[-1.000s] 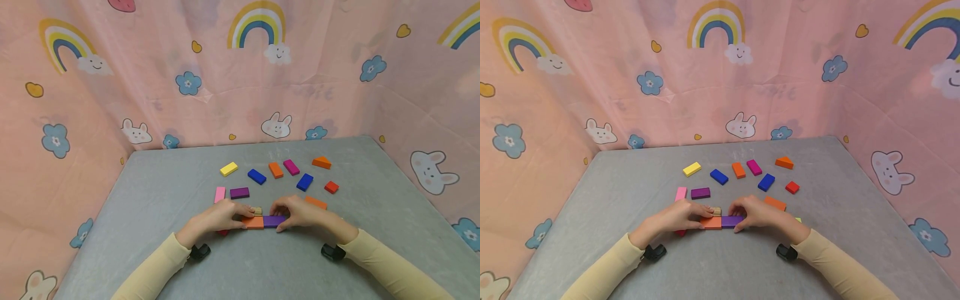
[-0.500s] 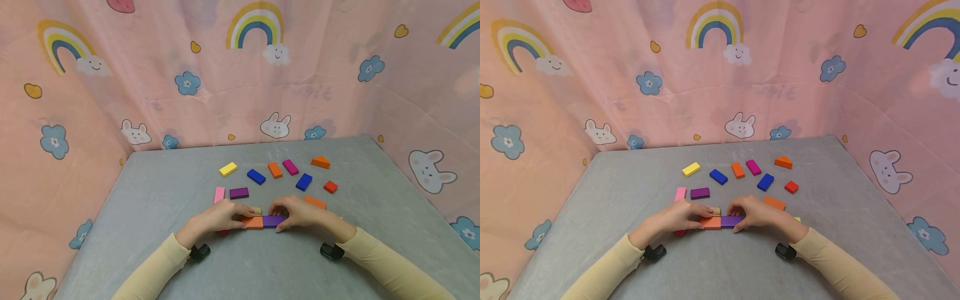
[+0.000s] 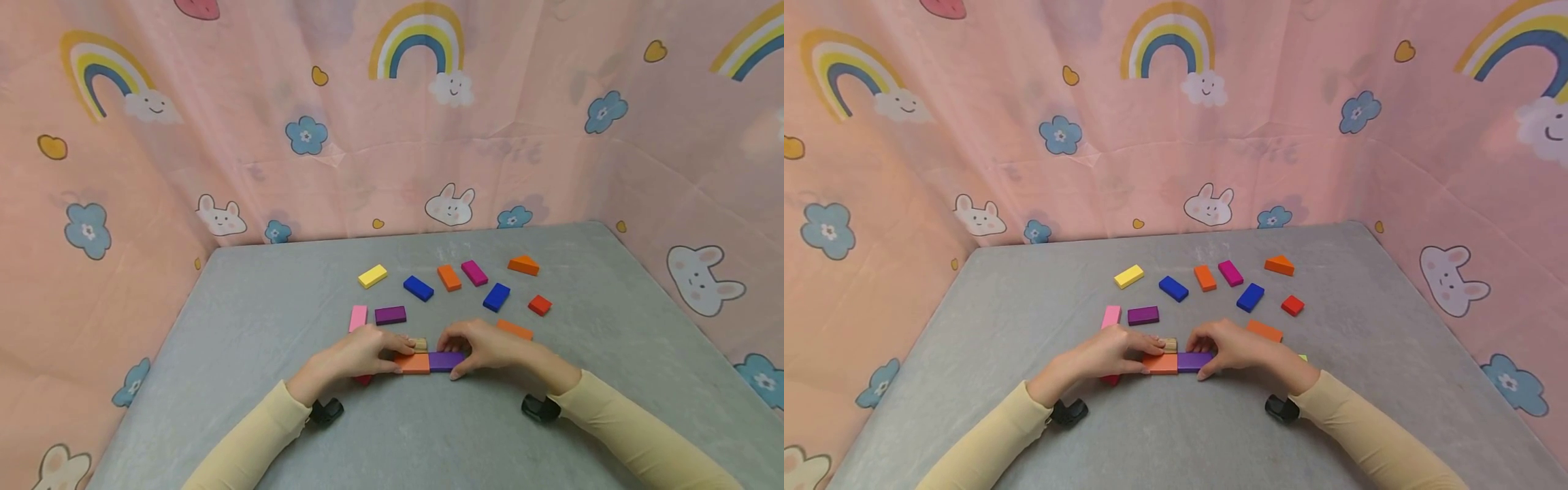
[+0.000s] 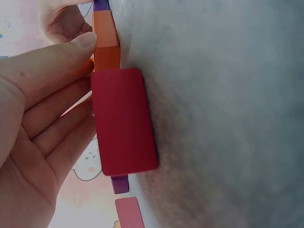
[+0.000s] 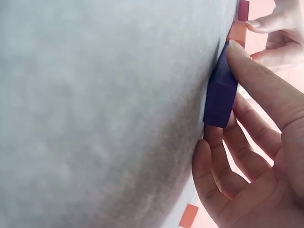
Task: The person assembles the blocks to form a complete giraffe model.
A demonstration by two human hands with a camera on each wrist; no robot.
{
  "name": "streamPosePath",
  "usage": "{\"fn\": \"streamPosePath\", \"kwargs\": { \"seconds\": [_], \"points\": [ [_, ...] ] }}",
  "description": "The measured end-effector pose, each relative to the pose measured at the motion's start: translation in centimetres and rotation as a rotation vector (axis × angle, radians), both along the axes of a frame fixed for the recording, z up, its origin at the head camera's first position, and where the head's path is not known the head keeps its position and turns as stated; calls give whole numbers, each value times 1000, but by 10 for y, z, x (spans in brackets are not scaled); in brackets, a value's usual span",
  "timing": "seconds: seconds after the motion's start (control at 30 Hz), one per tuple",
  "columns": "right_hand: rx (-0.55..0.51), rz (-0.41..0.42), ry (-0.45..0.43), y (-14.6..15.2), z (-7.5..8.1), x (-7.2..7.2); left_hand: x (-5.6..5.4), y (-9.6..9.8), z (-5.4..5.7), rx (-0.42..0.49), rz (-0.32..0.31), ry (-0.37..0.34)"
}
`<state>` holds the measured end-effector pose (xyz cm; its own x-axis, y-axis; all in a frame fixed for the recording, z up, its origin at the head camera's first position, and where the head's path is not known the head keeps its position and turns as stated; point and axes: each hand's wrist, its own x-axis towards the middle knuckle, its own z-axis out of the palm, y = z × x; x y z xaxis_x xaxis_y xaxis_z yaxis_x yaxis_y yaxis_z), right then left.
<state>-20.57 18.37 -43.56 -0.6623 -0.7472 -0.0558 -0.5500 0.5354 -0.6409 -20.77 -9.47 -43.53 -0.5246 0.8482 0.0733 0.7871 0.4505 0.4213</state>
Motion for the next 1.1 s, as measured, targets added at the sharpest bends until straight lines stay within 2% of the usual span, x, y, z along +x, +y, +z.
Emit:
{"fn": "streamPosePath", "kwargs": {
  "seconds": [0.17,0.37,0.5,0.63,0.93,1.1],
  "points": [
    [-31,-33,-48,4,5,-7,0,1,1,-11,7,-13],
    [-95,-140,43,23,19,-15,0,0,1,-11,5,-7],
    [-59,-238,78,43,24,-18,1,-1,1,-1,2,-1],
    [-43,-293,116,63,24,-18,0,-1,0,16,-6,4],
    [5,-334,159,94,16,-13,-1,-2,0,9,-2,6],
    [23,-315,100,103,15,-7,0,-2,1,3,2,-12]
  ]
}}
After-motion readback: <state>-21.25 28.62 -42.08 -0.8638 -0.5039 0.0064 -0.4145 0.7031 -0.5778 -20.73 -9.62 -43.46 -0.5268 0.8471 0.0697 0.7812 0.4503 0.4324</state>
